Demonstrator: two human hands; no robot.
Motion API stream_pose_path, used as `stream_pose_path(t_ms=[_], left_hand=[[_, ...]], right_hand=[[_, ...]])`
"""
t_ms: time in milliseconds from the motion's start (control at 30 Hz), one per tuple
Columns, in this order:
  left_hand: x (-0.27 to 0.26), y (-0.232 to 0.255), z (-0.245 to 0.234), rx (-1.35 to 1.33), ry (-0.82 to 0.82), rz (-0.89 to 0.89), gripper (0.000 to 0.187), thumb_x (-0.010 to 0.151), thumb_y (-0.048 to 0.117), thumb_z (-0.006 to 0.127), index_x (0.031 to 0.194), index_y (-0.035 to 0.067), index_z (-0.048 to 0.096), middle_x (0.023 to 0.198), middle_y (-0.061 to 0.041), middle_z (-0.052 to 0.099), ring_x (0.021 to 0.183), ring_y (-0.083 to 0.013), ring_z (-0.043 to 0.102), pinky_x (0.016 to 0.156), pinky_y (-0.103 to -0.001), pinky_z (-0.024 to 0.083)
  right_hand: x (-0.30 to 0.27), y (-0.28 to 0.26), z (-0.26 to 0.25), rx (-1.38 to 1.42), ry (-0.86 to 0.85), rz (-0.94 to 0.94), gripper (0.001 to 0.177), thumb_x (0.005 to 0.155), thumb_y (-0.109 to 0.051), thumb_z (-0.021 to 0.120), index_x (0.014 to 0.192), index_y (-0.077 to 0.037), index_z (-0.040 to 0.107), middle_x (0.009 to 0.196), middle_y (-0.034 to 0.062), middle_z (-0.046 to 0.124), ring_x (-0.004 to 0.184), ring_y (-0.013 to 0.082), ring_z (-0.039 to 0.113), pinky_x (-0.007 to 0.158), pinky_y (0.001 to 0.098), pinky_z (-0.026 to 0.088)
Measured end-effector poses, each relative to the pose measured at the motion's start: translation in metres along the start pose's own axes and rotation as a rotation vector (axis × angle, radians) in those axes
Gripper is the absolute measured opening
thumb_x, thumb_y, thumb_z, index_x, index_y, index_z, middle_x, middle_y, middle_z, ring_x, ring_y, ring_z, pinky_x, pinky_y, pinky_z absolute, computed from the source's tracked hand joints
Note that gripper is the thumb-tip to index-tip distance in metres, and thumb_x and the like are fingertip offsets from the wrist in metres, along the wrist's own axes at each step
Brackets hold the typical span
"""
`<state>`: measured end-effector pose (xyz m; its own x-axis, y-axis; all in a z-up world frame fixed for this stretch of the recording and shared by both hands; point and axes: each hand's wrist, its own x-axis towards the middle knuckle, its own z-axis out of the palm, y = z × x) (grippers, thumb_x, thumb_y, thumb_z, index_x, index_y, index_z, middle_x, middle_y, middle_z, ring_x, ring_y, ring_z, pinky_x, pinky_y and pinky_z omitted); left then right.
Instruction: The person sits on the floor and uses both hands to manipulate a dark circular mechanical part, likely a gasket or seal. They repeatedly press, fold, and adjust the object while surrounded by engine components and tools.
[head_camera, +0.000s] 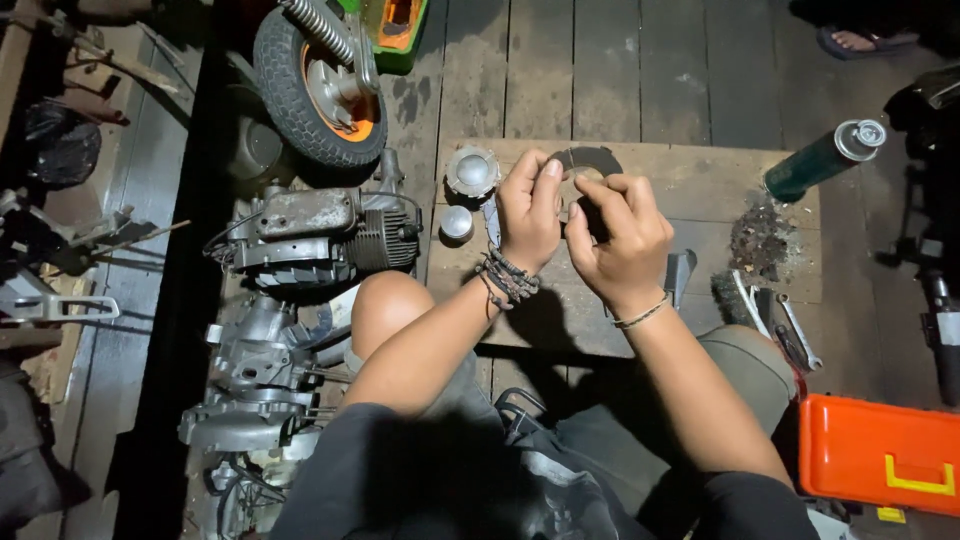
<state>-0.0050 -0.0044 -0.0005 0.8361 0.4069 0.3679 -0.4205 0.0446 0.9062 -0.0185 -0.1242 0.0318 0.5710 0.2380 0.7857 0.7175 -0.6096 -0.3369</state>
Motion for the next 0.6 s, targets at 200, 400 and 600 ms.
stream_pose_path(t_ms=[200, 400, 600], left_hand=[[-0.009, 0.011, 0.001, 0.153, -0.046, 0.089, 0.024, 0.103, 0.019, 0.052, 0.087, 0.009, 0.067, 0.048, -0.008, 0.047, 0.056, -0.0184, 0.061, 0.057, -0.031, 0.049], [-0.012, 0.013, 0.006, 0.191, -0.026, 0.096, 0.025, 0.103, 0.021, 0.051, 0.087, 0.009, 0.065, 0.053, -0.01, 0.054, 0.058, -0.0237, 0.062, 0.059, -0.034, 0.051], [-0.012, 0.011, 0.009, 0.194, -0.019, 0.119, 0.026, 0.104, 0.017, 0.049, 0.085, 0.007, 0.064, 0.051, -0.008, 0.052, 0.055, -0.0261, 0.062, 0.055, -0.034, 0.05]], right_hand=[[0.003, 0.002, -0.003, -0.027, 0.024, 0.006, 0.02, 0.094, -0.01, 0.073, 0.113, -0.007, 0.078, 0.098, 0.0042, 0.061, 0.083, 0.0303, 0.07, 0.068, 0.0361, 0.057], [0.0, 0.006, -0.001, -0.051, 0.031, 0.008, 0.02, 0.093, -0.01, 0.072, 0.112, -0.008, 0.079, 0.099, 0.0019, 0.062, 0.082, 0.0291, 0.071, 0.066, 0.0352, 0.057], [0.004, 0.001, -0.006, -0.022, 0.028, 0.023, 0.021, 0.091, -0.007, 0.071, 0.111, -0.008, 0.079, 0.096, 0.0023, 0.062, 0.073, 0.0298, 0.069, 0.06, 0.0364, 0.056]])
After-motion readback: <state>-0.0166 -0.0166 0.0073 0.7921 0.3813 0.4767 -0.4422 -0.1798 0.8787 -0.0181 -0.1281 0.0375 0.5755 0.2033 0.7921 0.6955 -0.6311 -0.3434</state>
